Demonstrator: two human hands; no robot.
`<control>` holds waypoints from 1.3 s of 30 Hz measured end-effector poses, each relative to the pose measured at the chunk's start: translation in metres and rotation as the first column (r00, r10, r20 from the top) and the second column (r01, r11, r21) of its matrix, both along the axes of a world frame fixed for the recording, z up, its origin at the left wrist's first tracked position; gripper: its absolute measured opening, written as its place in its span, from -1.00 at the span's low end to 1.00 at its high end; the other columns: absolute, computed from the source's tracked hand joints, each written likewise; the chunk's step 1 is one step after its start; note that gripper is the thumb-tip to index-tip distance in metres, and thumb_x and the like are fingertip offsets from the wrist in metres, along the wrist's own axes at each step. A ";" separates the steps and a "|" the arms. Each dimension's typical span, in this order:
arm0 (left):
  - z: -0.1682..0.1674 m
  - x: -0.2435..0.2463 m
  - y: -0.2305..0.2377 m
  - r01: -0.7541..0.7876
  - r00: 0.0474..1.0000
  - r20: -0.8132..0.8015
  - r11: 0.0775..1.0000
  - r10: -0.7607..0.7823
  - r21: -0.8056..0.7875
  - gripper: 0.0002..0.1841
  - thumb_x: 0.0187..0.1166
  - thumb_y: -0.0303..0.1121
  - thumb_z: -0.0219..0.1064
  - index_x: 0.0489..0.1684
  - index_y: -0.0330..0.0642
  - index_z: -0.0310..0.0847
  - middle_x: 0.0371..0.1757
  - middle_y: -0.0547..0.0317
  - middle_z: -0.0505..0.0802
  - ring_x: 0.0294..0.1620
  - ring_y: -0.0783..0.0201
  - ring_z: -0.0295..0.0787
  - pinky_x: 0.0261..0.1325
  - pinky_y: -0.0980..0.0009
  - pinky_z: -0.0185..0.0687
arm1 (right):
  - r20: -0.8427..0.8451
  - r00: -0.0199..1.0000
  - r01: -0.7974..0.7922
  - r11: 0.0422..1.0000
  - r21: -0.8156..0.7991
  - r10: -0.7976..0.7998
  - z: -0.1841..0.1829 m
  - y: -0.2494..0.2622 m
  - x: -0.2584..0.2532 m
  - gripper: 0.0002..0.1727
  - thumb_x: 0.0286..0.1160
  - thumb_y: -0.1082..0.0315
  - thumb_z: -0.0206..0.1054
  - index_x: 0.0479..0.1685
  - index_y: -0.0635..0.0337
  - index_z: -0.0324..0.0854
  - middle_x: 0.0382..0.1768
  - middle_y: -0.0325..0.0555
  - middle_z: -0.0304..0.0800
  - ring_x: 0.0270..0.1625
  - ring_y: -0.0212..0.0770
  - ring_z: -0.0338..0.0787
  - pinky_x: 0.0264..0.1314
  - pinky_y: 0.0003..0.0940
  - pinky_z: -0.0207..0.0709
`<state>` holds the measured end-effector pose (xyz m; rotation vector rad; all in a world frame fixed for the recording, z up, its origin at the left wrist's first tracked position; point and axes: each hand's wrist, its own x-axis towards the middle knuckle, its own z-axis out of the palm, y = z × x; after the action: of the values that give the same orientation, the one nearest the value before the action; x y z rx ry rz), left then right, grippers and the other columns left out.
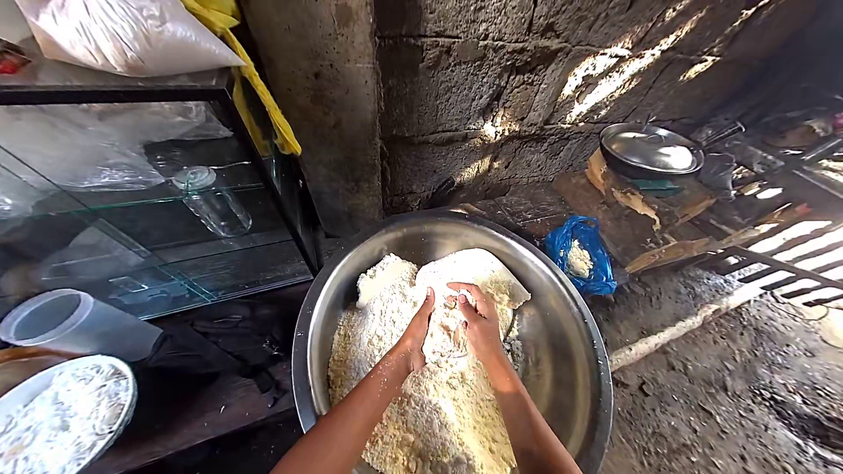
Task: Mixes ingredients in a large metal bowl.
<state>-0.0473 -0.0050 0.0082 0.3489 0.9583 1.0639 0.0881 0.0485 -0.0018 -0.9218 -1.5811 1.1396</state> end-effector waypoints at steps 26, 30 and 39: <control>0.011 -0.027 -0.009 0.157 0.978 -0.164 0.970 -0.127 0.187 -0.30 0.82 0.25 -0.33 0.60 -0.10 0.32 0.20 -0.04 0.77 0.17 0.13 0.75 0.24 0.05 0.66 | 0.623 0.780 -0.279 0.860 0.428 -0.057 -0.009 -0.024 -0.014 0.08 -0.20 -0.31 0.69 0.43 0.25 0.63 0.43 0.37 0.59 0.47 0.39 0.58 0.46 0.34 0.49; 0.015 -0.039 -0.009 0.247 0.954 -0.234 0.934 -0.187 0.259 -0.22 0.79 0.03 0.05 0.95 0.18 -0.33 0.68 -0.31 0.41 0.52 -0.14 0.52 0.45 -0.19 0.47 | 0.507 0.830 -0.167 0.764 0.624 -0.233 -0.012 -0.030 -0.021 0.04 -0.03 -0.55 0.43 0.18 0.29 0.75 0.26 0.40 0.68 0.32 0.35 0.67 0.37 0.28 0.52; -0.006 -0.012 -0.003 0.154 0.983 0.058 0.959 -0.172 0.239 -0.46 0.83 0.13 -0.10 0.34 -0.13 0.52 0.03 0.12 0.81 0.05 0.26 0.78 0.19 0.17 0.73 | 0.457 0.858 -0.090 0.808 0.582 -0.233 -0.016 -0.018 -0.009 -0.47 0.15 0.02 0.52 -0.11 0.36 0.82 -0.05 0.28 0.79 0.08 0.26 0.77 0.13 0.21 0.63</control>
<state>-0.0589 -0.0081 0.0026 0.5665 0.7220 1.0325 0.0794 0.0302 -0.0178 -0.8794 -2.1371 0.2770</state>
